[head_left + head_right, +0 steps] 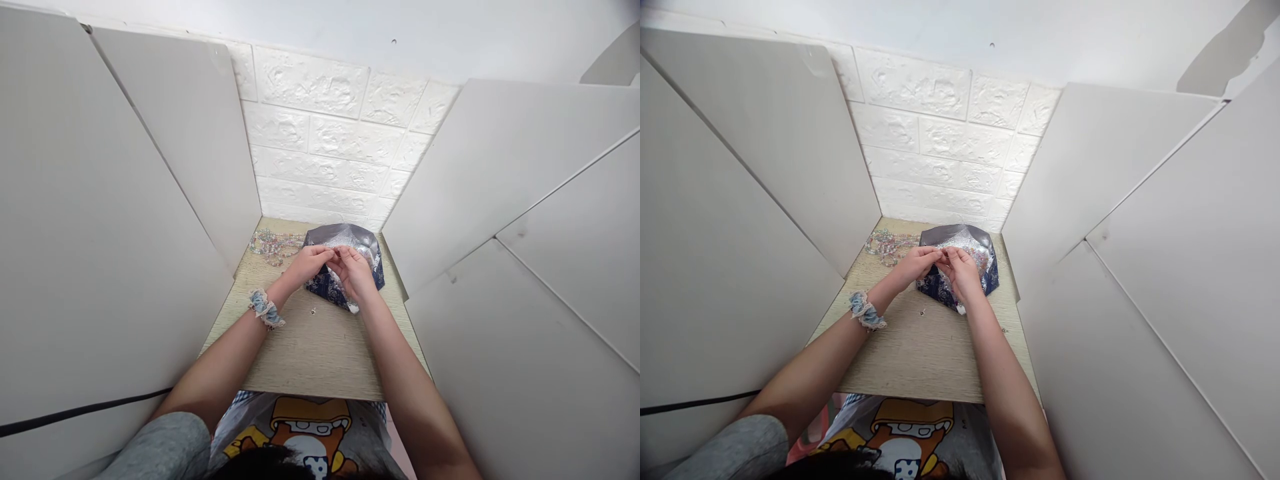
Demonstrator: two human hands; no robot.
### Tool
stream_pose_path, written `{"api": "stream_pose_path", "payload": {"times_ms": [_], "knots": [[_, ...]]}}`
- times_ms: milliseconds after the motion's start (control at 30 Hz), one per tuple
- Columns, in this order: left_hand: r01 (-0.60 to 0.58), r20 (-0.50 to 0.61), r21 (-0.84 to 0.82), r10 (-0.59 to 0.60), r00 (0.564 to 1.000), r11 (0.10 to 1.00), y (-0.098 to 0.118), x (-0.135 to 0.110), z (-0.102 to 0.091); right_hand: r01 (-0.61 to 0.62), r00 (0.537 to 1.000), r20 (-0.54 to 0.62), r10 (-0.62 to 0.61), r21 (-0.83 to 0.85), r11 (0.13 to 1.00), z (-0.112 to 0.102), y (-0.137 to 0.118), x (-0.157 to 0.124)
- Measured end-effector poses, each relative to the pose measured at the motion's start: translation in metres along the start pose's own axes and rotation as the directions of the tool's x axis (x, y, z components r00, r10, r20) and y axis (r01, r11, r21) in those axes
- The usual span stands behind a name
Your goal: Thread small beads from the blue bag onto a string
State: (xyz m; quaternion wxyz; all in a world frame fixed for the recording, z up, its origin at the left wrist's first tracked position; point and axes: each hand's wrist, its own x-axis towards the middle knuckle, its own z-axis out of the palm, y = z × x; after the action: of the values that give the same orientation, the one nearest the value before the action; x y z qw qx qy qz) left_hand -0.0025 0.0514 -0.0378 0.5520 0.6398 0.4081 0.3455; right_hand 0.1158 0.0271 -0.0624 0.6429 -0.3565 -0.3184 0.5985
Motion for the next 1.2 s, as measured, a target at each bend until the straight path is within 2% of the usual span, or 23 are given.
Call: {"api": "stream_pose_path", "payload": {"times_ms": [933, 1200], "knots": [[-0.013, 0.009, 0.059, 0.012, 1.000, 0.998, -0.004, 0.001, -0.002, -0.018, 1.000, 0.018, 0.019, -0.042, 0.999, 0.000, 0.000, 0.000], [-0.027, 0.033, 0.103, 0.024, 0.999, 0.994, -0.010, 0.004, -0.006, -0.034, 0.999, 0.021, 0.038, -0.151, 0.988, -0.003, -0.004, 0.000]]}}
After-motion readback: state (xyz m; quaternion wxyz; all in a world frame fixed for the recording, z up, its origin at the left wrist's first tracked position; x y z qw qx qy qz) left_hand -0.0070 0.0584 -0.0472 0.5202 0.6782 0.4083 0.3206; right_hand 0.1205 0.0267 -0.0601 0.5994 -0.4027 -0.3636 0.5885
